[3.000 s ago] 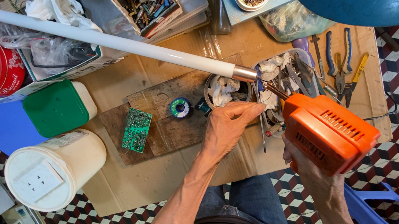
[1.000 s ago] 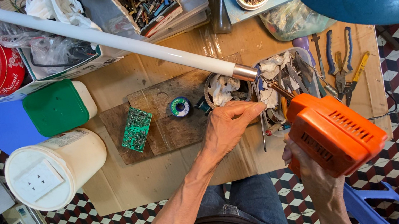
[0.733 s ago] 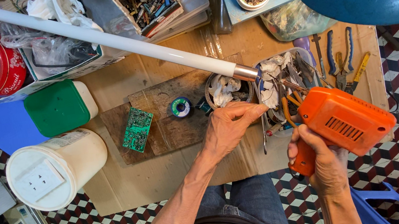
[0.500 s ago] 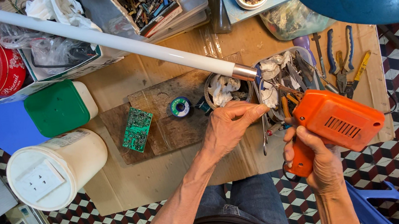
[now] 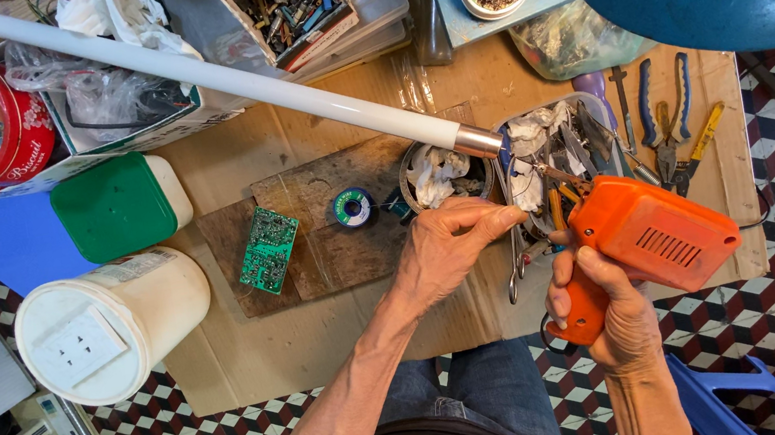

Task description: The person works on a long white fluorescent tube lying across a cluttered workbench. They scrape or trim the tube's end with a blade-like tool, apply hot glue around the metal end cap with an orange hot glue gun, press the cap onto the tube, and use pliers to adjust and seat the fitting, repositioning the tube as they work.

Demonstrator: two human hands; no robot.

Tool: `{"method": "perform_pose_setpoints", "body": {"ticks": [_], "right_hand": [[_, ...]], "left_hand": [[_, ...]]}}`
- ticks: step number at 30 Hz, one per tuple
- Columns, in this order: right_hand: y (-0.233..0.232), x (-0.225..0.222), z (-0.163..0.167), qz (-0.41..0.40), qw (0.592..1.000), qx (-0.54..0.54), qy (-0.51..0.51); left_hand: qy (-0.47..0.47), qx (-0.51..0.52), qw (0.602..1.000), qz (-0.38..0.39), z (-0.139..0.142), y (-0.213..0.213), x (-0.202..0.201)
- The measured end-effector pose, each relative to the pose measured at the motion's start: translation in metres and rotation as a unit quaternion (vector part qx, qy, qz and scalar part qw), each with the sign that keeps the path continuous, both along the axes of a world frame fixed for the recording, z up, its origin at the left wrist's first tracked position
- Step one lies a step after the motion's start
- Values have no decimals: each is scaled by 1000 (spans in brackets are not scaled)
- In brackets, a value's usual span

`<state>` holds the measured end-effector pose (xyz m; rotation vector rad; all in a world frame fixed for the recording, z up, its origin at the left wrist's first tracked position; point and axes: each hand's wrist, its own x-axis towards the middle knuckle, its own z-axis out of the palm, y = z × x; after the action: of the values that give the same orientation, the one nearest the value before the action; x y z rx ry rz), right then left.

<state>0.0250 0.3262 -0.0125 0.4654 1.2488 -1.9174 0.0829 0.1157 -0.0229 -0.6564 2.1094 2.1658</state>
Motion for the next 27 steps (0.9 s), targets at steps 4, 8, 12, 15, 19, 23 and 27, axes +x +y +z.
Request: {"method": "perform_pose_setpoints", "body": {"ticks": [4, 8, 12, 15, 19, 23, 27], "right_hand": [[4, 0, -4, -3, 1000, -26, -10], [4, 1, -1, -9, 1000, -28, -4], [1, 4, 10, -30, 999, 8, 26], [0, 5, 20, -45, 997, 31, 49], [-2, 6, 30, -43, 992, 60, 100], [-4, 5, 35, -35, 990, 80, 110], [-8, 4, 36, -20, 990, 95, 104]], "left_hand": [[12, -4, 1000, -13, -1, -1, -1], [-27, 41, 999, -23, 3, -5, 2], [-47, 110, 993, -21, 10, -3, 2], [-49, 177, 983, -2, 16, 0, 1], [-70, 206, 976, -2, 22, 0, -1], [-66, 227, 972, -9, 25, 1, -2], [-62, 238, 969, -11, 26, 0, -2]]}}
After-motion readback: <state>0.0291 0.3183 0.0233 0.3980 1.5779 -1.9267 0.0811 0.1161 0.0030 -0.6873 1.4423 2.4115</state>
